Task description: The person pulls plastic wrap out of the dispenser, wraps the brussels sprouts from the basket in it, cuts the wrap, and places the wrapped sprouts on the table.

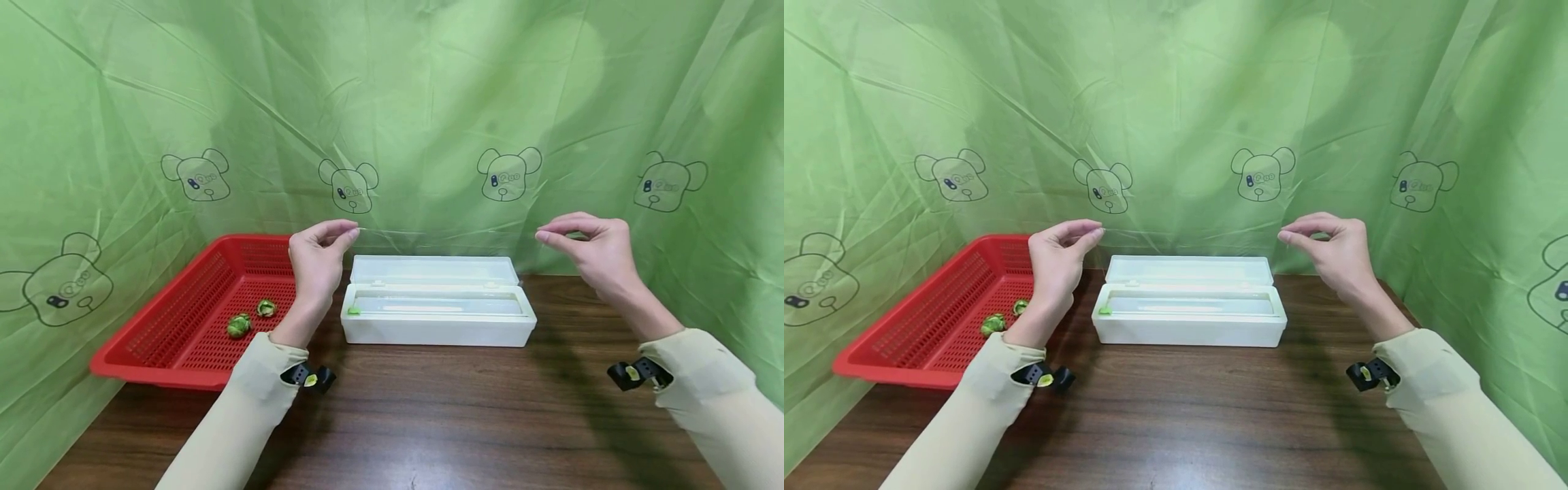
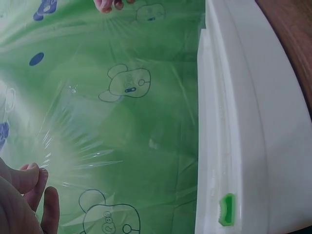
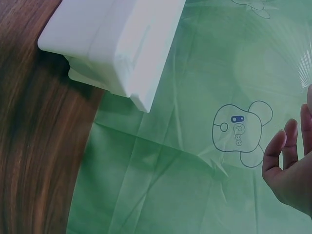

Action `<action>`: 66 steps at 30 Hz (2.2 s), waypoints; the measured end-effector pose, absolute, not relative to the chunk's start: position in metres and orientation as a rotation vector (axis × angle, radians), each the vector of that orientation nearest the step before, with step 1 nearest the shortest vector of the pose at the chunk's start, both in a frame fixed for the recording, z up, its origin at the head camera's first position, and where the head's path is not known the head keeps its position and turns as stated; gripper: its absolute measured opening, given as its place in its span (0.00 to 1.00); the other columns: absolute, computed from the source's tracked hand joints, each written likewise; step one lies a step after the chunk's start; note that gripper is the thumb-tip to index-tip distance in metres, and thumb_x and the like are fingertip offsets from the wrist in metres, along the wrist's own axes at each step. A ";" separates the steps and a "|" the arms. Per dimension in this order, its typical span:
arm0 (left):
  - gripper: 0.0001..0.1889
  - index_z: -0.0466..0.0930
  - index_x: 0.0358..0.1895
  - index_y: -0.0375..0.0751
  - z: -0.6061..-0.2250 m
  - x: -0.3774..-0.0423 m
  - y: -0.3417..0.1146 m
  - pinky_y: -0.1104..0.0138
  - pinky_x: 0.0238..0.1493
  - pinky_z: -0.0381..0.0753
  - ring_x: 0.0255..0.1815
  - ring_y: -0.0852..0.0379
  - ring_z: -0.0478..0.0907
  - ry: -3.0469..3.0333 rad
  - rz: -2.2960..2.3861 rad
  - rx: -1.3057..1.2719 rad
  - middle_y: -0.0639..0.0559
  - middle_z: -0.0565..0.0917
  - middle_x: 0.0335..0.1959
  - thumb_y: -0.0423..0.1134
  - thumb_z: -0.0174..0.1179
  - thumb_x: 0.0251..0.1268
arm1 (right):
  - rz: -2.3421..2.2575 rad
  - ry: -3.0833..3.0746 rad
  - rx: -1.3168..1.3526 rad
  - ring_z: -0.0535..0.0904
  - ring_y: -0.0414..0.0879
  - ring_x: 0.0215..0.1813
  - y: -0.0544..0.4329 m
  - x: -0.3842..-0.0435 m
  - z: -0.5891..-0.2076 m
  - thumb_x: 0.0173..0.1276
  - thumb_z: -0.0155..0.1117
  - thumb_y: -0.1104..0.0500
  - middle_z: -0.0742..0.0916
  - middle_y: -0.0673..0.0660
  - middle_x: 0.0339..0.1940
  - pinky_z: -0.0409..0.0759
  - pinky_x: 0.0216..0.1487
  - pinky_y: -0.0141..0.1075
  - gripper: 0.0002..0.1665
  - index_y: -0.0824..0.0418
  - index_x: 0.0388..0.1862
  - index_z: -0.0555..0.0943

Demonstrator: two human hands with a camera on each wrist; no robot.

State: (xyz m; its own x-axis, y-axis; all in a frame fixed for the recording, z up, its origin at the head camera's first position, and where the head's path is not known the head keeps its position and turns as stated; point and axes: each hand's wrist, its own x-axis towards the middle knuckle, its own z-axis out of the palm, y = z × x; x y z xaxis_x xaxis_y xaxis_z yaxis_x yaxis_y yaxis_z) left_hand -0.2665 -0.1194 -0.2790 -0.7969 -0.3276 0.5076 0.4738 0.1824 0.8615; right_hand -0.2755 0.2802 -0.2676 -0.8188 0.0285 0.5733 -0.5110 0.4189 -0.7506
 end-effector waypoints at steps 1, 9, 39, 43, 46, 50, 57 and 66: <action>0.05 0.94 0.42 0.38 -0.278 -0.266 -0.119 0.70 0.34 0.75 0.33 0.58 0.80 -1.845 -1.683 -0.141 0.48 0.91 0.36 0.30 0.74 0.64 | 1.404 -2.165 0.410 0.85 0.43 0.46 0.280 -0.275 -0.267 0.65 0.80 0.66 0.92 0.53 0.42 0.81 0.47 0.25 0.09 0.68 0.42 0.92; 0.05 0.93 0.42 0.36 -0.270 -0.264 -0.120 0.70 0.33 0.74 0.32 0.60 0.80 -1.819 -1.682 -0.176 0.48 0.91 0.36 0.29 0.74 0.64 | 1.409 -2.138 0.422 0.85 0.42 0.46 0.281 -0.274 -0.259 0.64 0.79 0.67 0.92 0.53 0.42 0.81 0.47 0.25 0.08 0.68 0.41 0.92; 0.06 0.93 0.42 0.34 -0.243 -0.251 -0.120 0.70 0.36 0.79 0.32 0.59 0.82 -1.753 -1.702 -0.270 0.50 0.91 0.35 0.27 0.75 0.63 | 1.503 -2.028 0.515 0.86 0.47 0.46 0.279 -0.254 -0.231 0.63 0.80 0.69 0.91 0.59 0.42 0.83 0.47 0.26 0.09 0.73 0.41 0.90; 0.06 0.93 0.42 0.34 -0.242 -0.248 -0.121 0.69 0.39 0.80 0.35 0.56 0.83 -1.752 -1.709 -0.277 0.49 0.91 0.35 0.28 0.75 0.63 | 1.572 -1.979 0.542 0.87 0.47 0.45 0.279 -0.251 -0.231 0.62 0.79 0.71 0.92 0.60 0.41 0.83 0.45 0.26 0.09 0.74 0.41 0.90; 0.06 0.93 0.42 0.35 -0.241 -0.245 -0.121 0.69 0.38 0.78 0.36 0.55 0.83 -1.760 -1.702 -0.278 0.53 0.91 0.34 0.29 0.74 0.64 | 1.602 -1.957 0.550 0.88 0.46 0.42 0.279 -0.248 -0.230 0.61 0.80 0.71 0.92 0.60 0.40 0.82 0.39 0.25 0.10 0.74 0.41 0.90; 0.06 0.93 0.42 0.34 -0.240 -0.241 -0.122 0.69 0.38 0.78 0.37 0.55 0.83 -1.761 -1.695 -0.291 0.54 0.91 0.34 0.28 0.74 0.64 | 1.605 -1.964 0.541 0.89 0.44 0.40 0.279 -0.244 -0.228 0.62 0.80 0.70 0.93 0.58 0.39 0.78 0.33 0.24 0.12 0.76 0.42 0.89; 0.06 0.93 0.42 0.34 -0.236 -0.235 -0.122 0.67 0.41 0.80 0.38 0.55 0.84 -1.748 -1.687 -0.315 0.51 0.92 0.35 0.27 0.74 0.63 | 1.595 -1.983 0.531 0.88 0.41 0.36 0.280 -0.237 -0.225 0.63 0.79 0.70 0.93 0.57 0.40 0.77 0.31 0.24 0.13 0.77 0.44 0.88; 0.05 0.93 0.42 0.33 -0.234 -0.226 -0.126 0.66 0.42 0.81 0.40 0.53 0.85 -1.732 -1.675 -0.362 0.45 0.92 0.37 0.27 0.74 0.64 | 1.526 -2.063 0.483 0.90 0.41 0.45 0.282 -0.225 -0.221 0.65 0.78 0.68 0.93 0.55 0.41 0.82 0.46 0.25 0.14 0.76 0.46 0.88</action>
State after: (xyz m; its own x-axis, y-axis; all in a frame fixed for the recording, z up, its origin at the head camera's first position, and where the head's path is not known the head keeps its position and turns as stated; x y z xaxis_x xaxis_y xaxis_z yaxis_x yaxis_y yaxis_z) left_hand -0.2264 -0.1255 -0.2344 -0.7226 -0.2596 0.6407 0.6318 0.1282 0.7645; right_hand -0.2249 0.2815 -0.2213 -0.7990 0.0234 0.6009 -0.5676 0.3004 -0.7665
